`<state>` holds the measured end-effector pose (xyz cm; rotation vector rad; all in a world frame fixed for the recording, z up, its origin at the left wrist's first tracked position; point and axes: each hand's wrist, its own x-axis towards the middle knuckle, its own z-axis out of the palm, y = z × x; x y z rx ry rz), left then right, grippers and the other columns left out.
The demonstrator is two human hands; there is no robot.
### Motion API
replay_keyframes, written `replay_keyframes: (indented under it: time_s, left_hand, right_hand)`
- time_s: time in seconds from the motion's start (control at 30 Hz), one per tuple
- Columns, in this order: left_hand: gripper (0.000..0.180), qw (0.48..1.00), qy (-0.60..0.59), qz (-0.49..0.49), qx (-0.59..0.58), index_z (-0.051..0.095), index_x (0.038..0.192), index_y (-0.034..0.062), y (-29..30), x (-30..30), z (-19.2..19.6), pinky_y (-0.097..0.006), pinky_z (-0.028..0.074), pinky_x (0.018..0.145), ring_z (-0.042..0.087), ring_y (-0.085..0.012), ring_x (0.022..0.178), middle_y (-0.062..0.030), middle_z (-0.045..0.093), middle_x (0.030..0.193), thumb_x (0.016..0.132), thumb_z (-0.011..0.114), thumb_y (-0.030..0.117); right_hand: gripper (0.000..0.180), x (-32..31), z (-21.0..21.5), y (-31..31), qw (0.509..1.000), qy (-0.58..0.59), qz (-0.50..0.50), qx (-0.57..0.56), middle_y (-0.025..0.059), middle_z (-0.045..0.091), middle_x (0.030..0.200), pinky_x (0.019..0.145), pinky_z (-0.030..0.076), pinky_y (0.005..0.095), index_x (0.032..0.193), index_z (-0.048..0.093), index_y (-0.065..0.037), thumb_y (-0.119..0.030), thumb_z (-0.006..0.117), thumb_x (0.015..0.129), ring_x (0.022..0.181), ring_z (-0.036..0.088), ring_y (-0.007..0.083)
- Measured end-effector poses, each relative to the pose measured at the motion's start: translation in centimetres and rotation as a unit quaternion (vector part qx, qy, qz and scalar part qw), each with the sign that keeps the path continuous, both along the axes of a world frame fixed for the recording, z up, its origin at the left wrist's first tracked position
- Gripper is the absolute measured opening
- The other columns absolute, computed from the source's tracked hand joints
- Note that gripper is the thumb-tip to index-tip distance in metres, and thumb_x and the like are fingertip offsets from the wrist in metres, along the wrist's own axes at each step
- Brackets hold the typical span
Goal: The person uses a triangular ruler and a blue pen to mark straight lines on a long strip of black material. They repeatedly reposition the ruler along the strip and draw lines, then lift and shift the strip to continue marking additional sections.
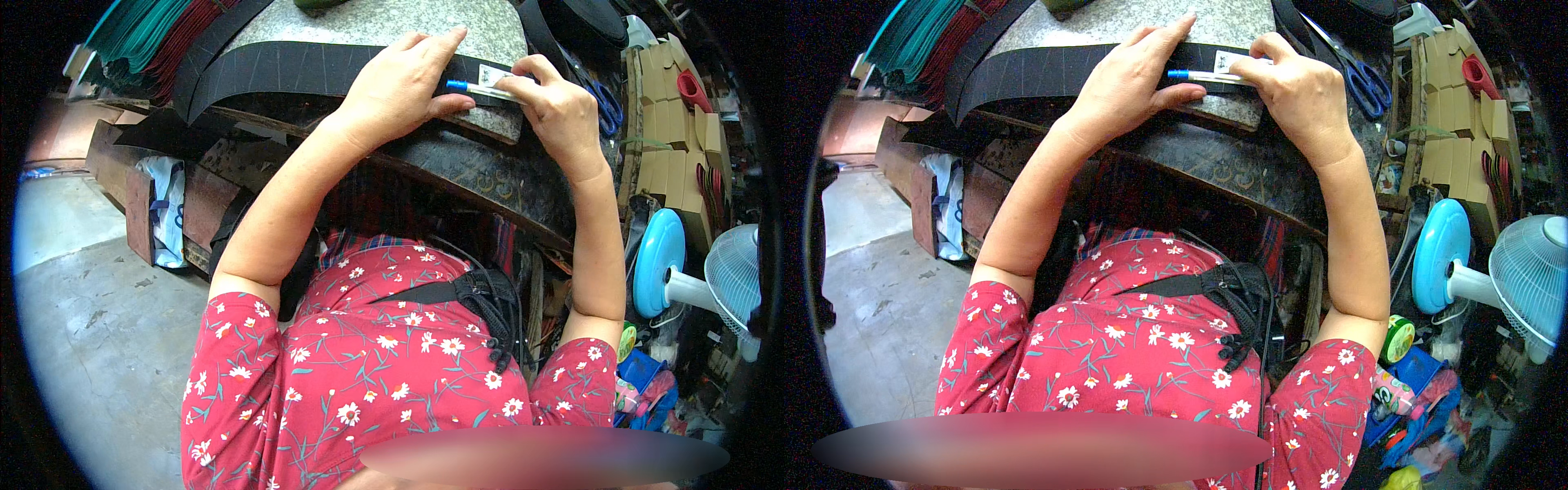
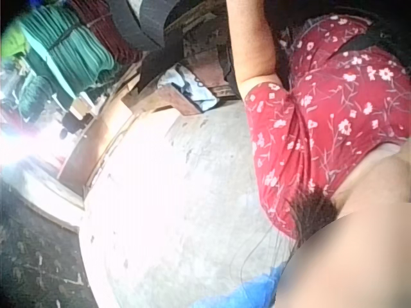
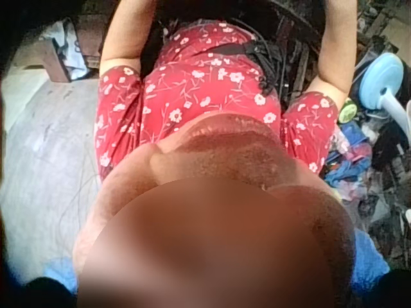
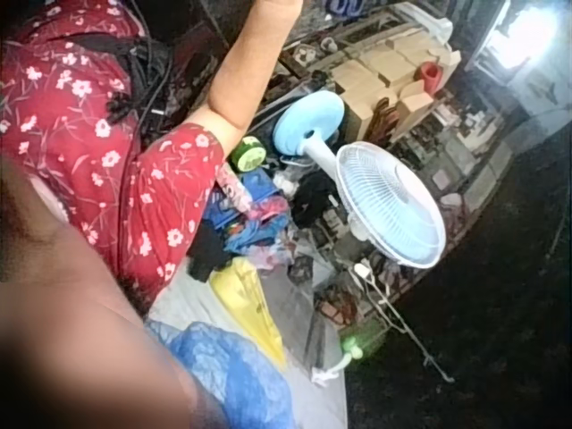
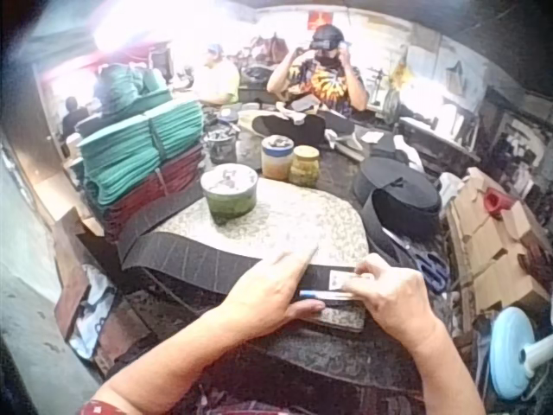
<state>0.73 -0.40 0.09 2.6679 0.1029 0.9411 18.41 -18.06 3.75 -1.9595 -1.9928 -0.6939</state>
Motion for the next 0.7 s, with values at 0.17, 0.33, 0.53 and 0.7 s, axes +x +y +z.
replay_keyframes:
  time_s: [0.17, 0.33, 0.53, 0.7]
  left_hand:
    - [0.088, 1.000, 0.011, -0.013, -0.010, 0.044, 0.152, 0.0045, 0.9, -0.1, -0.2, -0.042, 0.049, 0.103, 0.059, -0.0370, 0.116, -0.0204, 0.063, 0.127, 0.080, 0.085, 0.035]
    - [0.087, 1.000, -0.013, -0.016, 0.008, 0.049, 0.146, 0.0022, 1.8, 0.1, -0.4, -0.044, 0.049, 0.103, 0.060, -0.0369, 0.114, -0.0194, 0.067, 0.123, 0.078, 0.084, 0.043]
    - [0.087, 1.000, -0.016, -0.005, 0.011, 0.049, 0.146, 0.0020, 2.5, 0.2, -0.6, -0.044, 0.048, 0.104, 0.059, -0.0375, 0.115, -0.0203, 0.065, 0.125, 0.079, 0.083, 0.045]
    - [0.082, 1.000, 0.004, -0.009, 0.021, 0.050, 0.146, 0.0035, 2.3, 0.0, -0.1, -0.044, 0.047, 0.105, 0.058, -0.0371, 0.116, -0.0189, 0.064, 0.128, 0.080, 0.083, 0.040]
  right_hand:
    - [0.035, -1.8, -0.6, -0.4, 0.999, 0.025, -0.011, 0.029, -0.0017, 0.066, 0.088, 0.060, 0.056, 0.0334, 0.115, 0.073, -0.025, -0.022, 0.079, 0.080, 0.070, 0.070, 0.0212]
    - [0.041, -2.8, -0.1, -0.9, 0.999, 0.035, -0.029, -0.024, -0.0001, 0.068, 0.096, 0.064, 0.057, 0.0348, 0.118, 0.074, -0.025, -0.024, 0.081, 0.077, 0.074, 0.071, 0.0228]
    - [0.023, -1.5, -0.4, -1.1, 0.996, 0.082, 0.012, 0.021, -0.0024, 0.073, 0.107, 0.064, 0.058, 0.0336, 0.103, 0.076, -0.024, -0.026, 0.081, 0.081, 0.077, 0.073, 0.0225]
    - [0.019, -1.1, -1.3, -1.2, 0.995, 0.084, -0.019, 0.056, -0.0008, 0.075, 0.111, 0.067, 0.058, 0.0336, 0.098, 0.075, -0.020, -0.025, 0.081, 0.081, 0.081, 0.075, 0.0226]
